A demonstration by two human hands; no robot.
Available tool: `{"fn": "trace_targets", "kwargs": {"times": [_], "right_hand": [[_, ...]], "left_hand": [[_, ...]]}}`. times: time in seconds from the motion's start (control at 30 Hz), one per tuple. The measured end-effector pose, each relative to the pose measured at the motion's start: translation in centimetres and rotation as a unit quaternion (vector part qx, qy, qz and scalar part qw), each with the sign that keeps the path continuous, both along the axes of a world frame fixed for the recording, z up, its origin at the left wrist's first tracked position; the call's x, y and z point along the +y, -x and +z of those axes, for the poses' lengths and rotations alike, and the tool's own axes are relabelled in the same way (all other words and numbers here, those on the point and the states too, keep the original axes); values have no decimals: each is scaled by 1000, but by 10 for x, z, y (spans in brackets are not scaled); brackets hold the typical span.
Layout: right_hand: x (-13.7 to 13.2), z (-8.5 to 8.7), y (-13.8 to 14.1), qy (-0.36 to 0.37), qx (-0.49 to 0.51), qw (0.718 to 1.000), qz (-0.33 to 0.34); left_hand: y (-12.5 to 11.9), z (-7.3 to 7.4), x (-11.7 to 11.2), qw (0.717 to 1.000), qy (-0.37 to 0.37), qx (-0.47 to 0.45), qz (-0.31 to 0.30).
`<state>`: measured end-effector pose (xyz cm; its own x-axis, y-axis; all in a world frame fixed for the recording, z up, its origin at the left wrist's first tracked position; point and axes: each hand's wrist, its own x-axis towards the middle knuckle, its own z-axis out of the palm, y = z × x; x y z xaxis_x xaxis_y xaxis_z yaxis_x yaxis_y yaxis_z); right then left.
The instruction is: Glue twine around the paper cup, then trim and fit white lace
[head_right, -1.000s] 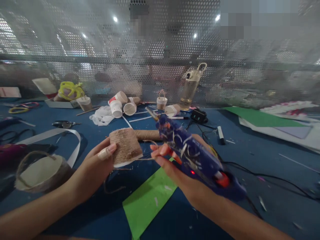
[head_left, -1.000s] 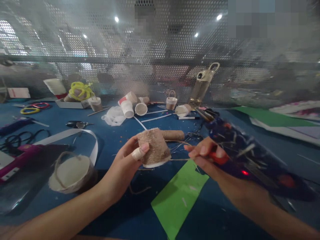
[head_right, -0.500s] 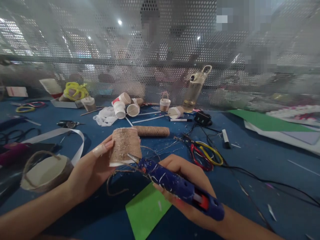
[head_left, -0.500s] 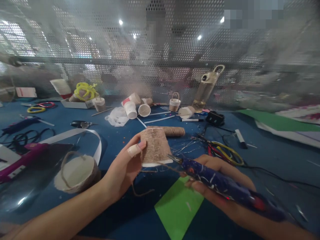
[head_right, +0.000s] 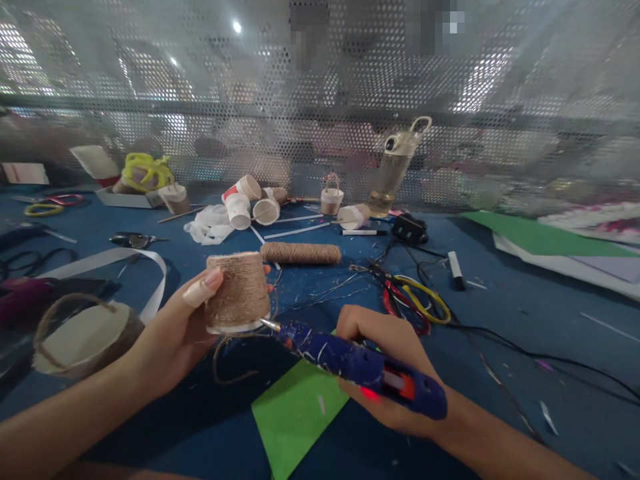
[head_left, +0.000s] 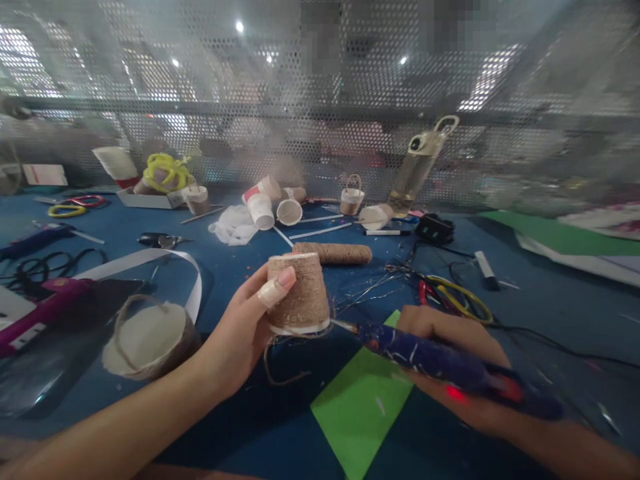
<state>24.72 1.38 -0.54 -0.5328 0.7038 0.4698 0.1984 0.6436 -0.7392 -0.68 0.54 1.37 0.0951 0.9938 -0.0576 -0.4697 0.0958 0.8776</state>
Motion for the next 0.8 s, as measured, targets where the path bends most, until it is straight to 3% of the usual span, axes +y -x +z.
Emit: {"fn": "trace_targets", "kwargs": {"times": [0.17, 0.4, 0.53, 0.67, 0.8], "right_hand": [[-3, 1, -2, -34, -54, 998, -24], [-11, 30, 1, -95, -238, 965, -51], [-11, 19, 0, -98, -227, 965, -84], [-8, 3, -2, -116, -215, 967, -73], [-8, 0, 0, -154, -245, 953, -93]], "left_hand": [[-1, 0, 0, 1000, -17, 17, 1], [1, -3, -1, 998, -43, 45, 23], [2, -6, -1, 994, -62, 74, 42], [3, -10, 0, 991, -71, 98, 54], [2, -9, -1, 990, -68, 110, 57]]}}
